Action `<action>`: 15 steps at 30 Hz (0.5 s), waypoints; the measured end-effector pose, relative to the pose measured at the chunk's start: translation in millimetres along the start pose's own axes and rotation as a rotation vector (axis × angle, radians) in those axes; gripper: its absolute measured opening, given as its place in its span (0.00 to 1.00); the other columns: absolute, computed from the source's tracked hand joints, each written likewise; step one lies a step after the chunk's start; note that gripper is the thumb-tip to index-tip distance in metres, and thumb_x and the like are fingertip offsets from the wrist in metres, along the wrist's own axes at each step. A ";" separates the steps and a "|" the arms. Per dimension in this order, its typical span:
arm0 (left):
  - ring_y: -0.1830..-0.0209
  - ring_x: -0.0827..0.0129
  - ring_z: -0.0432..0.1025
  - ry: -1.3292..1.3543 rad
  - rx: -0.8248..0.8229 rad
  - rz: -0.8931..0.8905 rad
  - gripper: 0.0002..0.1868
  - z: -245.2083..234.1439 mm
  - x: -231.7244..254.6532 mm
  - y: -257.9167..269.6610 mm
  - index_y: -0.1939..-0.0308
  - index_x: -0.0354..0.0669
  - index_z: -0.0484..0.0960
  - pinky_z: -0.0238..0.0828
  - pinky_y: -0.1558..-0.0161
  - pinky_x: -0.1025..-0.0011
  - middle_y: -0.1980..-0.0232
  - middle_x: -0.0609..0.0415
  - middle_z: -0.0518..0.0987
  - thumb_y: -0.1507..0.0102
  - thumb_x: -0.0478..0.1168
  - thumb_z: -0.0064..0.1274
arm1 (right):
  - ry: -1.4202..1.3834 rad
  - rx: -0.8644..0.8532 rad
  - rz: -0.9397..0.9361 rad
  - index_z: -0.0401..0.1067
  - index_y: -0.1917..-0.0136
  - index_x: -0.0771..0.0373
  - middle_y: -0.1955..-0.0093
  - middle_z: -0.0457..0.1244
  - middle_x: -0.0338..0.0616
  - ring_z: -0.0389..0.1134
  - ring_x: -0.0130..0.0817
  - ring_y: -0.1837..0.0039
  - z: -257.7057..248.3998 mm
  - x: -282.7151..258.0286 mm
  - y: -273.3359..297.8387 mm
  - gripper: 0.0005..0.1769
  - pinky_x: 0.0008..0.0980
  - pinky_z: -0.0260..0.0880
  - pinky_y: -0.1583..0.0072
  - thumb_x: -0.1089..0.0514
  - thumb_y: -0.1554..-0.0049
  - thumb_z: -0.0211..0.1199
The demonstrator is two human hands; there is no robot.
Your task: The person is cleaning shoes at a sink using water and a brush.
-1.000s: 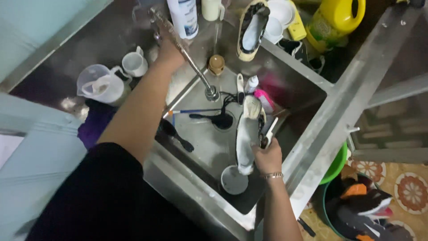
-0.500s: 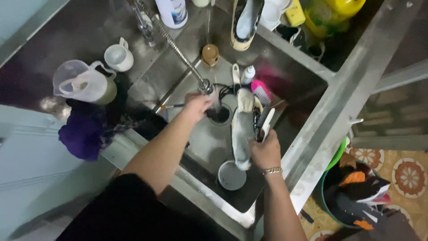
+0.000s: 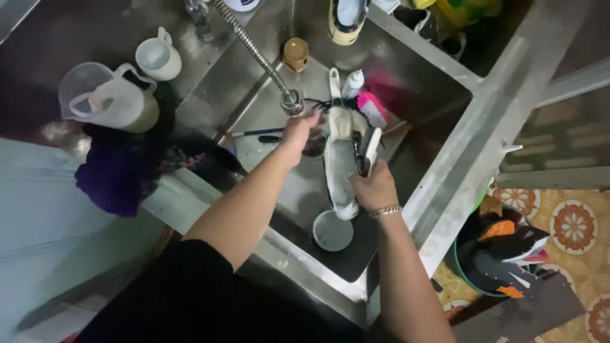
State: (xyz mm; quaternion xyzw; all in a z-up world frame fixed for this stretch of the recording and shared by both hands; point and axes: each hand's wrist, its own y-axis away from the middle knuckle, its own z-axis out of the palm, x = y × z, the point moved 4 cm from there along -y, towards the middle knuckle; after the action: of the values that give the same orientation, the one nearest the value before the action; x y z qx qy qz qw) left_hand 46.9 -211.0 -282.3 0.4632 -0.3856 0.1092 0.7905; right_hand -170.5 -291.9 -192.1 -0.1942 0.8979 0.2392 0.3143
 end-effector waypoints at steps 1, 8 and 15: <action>0.68 0.75 0.72 0.002 0.003 0.001 0.13 -3.3 1.4 6.5 0.58 0.44 0.85 0.70 0.67 0.75 0.62 0.59 0.83 0.36 0.48 0.57 | 0.000 -0.003 -0.002 0.69 0.45 0.71 0.53 0.70 0.59 0.74 0.51 0.49 2.9 -2.7 -3.6 0.26 0.43 0.72 0.46 0.57 0.54 0.70; 0.68 0.73 0.74 -0.298 0.182 0.263 0.14 -32.2 -8.5 -9.6 0.63 0.34 0.88 0.70 0.63 0.70 0.65 0.53 0.85 0.42 0.44 0.68 | 0.222 -0.326 0.112 0.63 0.35 0.71 0.45 0.67 0.67 0.72 0.55 0.43 62.7 13.4 -48.2 0.41 0.45 0.72 0.41 0.44 0.52 0.73; 0.69 0.71 0.75 -0.123 0.309 0.188 0.08 -72.1 -18.7 -45.3 0.67 0.32 0.87 0.72 0.65 0.68 0.67 0.52 0.85 0.46 0.35 0.64 | 0.194 -0.434 0.102 0.62 0.34 0.74 0.40 0.67 0.64 0.72 0.51 0.40 101.5 8.2 -77.2 0.47 0.42 0.73 0.40 0.45 0.57 0.75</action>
State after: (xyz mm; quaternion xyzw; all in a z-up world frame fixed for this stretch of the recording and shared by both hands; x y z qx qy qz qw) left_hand 94.9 -173.5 -344.7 0.5467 -0.4534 0.2122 0.6712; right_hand -90.0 -300.1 -291.1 -0.2337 0.8601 0.4225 0.1650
